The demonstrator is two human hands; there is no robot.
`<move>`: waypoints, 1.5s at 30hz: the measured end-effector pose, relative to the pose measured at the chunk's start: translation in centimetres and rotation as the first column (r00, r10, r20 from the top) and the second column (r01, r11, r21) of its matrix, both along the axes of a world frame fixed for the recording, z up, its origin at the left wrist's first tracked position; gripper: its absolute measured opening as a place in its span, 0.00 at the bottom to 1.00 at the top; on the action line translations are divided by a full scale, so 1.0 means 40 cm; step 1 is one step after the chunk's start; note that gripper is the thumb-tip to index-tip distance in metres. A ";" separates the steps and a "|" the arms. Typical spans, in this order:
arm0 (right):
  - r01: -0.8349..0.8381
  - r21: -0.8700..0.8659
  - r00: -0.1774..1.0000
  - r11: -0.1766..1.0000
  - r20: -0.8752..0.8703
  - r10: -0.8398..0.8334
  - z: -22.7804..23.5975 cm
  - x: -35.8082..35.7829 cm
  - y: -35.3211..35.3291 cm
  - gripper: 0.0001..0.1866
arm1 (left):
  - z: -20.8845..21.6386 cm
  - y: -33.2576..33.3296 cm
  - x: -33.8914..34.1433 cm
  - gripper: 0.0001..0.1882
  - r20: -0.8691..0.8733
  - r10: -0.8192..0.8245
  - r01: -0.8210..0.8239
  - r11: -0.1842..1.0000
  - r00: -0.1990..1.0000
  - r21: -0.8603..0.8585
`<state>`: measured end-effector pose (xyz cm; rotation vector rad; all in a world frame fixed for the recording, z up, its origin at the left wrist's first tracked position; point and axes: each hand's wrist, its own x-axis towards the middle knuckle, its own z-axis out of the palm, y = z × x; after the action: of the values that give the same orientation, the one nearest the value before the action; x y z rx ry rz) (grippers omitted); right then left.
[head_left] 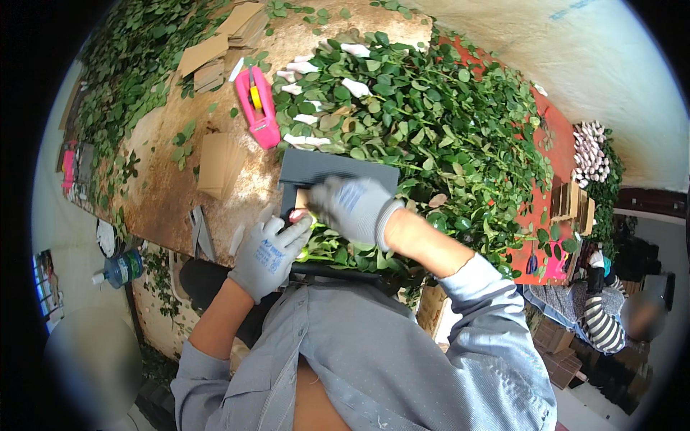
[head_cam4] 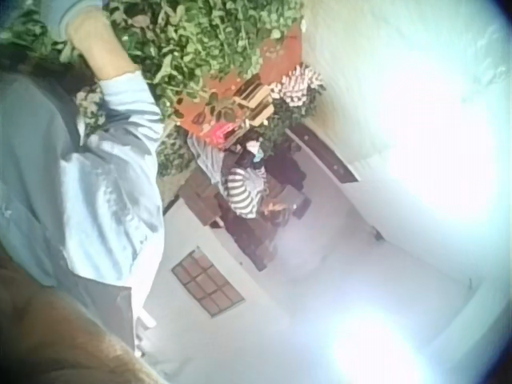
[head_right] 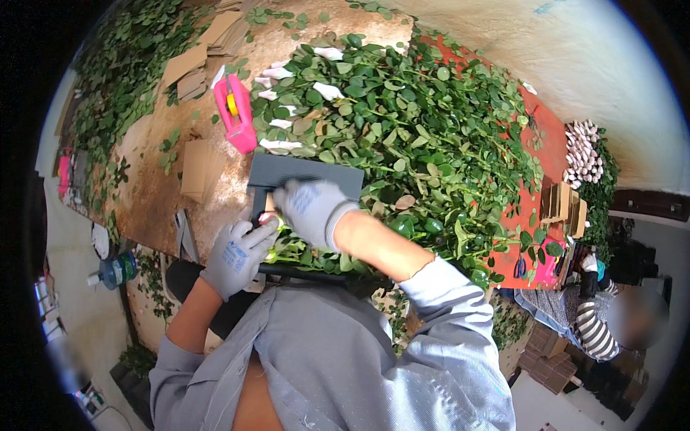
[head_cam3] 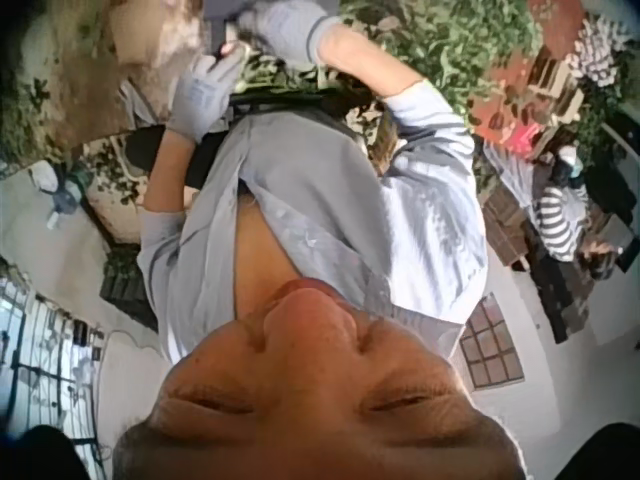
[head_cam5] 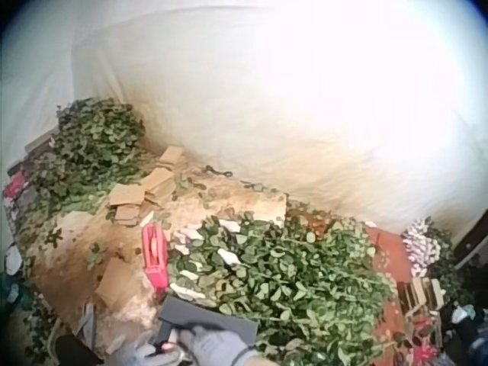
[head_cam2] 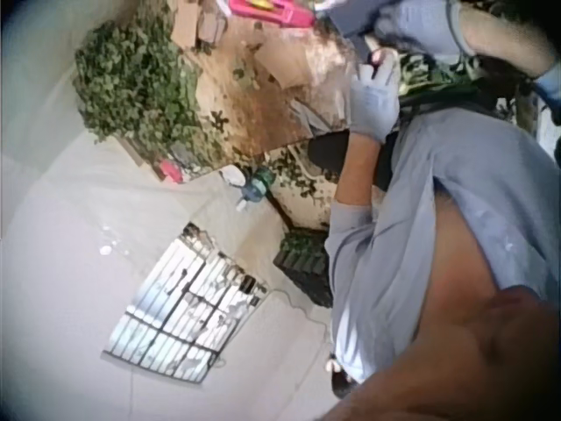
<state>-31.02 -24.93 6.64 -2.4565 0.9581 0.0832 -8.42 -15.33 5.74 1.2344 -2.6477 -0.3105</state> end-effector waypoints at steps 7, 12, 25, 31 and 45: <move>0.576 -0.344 0.774 0.741 -0.060 -0.630 -0.085 -0.175 -0.374 0.14 | 0.003 0.008 -0.021 0.12 0.057 -0.017 0.018 1.000 0.998 -0.016; 0.566 -0.347 0.650 0.748 -0.370 -0.664 -0.264 -0.288 -0.366 0.16 | -0.007 0.011 -0.021 0.14 0.060 -0.016 0.019 0.999 0.998 -0.047; 0.515 -0.520 0.845 0.682 0.173 -0.506 0.049 -0.517 -0.349 0.06 | 0.004 0.029 -0.026 0.15 0.050 0.002 0.001 0.999 0.999 -0.052; 0.517 -0.294 0.851 0.804 0.076 -0.519 -0.079 -0.491 -0.397 0.10 | -0.004 0.056 -0.030 0.16 0.084 0.048 -0.045 0.998 0.995 -0.033; 0.563 -0.139 0.674 0.815 -0.494 -0.550 -0.259 -0.348 -0.459 0.30 | -0.020 0.080 -0.034 0.20 0.134 0.112 -0.110 0.994 0.985 -0.027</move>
<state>-44.96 -43.29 -3.71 -2.0249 1.8962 0.5624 -9.79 -12.15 4.96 1.4386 -2.6722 -0.1888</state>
